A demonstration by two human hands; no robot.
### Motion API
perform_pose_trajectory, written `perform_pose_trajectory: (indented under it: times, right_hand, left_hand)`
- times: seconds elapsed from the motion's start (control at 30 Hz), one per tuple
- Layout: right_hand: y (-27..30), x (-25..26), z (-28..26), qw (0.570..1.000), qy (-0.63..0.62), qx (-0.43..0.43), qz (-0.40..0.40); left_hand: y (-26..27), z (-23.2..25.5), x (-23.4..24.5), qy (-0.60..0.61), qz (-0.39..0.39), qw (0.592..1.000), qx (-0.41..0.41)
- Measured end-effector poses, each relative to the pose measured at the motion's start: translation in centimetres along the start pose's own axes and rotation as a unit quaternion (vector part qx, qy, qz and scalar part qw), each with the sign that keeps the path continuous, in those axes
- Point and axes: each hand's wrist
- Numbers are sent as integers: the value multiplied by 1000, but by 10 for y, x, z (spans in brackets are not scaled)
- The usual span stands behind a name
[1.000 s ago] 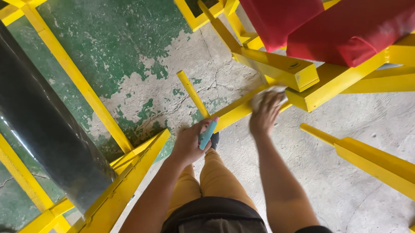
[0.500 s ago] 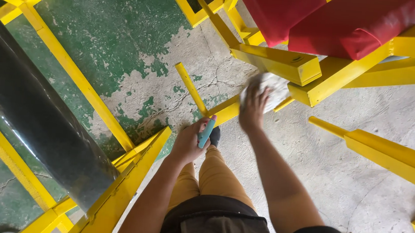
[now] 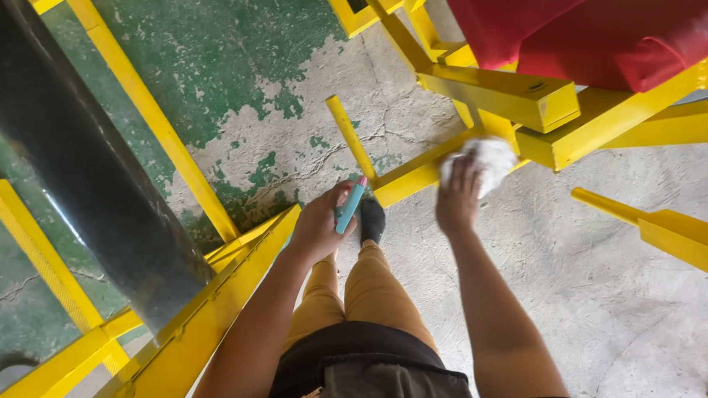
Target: Cleaning gym equipment with a spray bottle and cloth.
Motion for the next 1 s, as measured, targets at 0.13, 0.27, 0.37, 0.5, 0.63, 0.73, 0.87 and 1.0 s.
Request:
perform_pose_trajectory:
  times: [0.13,0.27,0.37,0.5,0.63,0.73,0.87,1.0]
  right_hand:
    - [5,-25,-12,979,197,-52,-29]
    - [-6,-48,-87,986,-103,-131,16]
    - [-39,-51,-118,980,-110,-164,41]
    - [-80,5,-181,965,-246,36,80]
    - [-101,-10,-183,986,-42,131,-98]
    - [-89,-20,-158,976,-25,189,-103]
    - [-48,9,-139,951,179,184,-172]
    - [-27,12,-104,928,228,187,-226]
  left_hand:
    - [6,-8,0,24,26,999,-5]
    - [13,-7,5,35,36,998,43]
    - [13,9,21,47,33,994,93]
    - [11,13,29,46,19,988,143]
    - [13,1,18,36,28,993,110]
    - [16,-3,16,28,30,994,97]
    - [16,-9,5,37,26,993,107]
    - [7,-2,2,41,18,995,88]
Point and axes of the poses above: each hand's wrist, its own y-axis away from the middle knuckle, its own x-axis out of the back of the hand, z = x × y, and after that the axes turned 2 degrees about z, right-handed
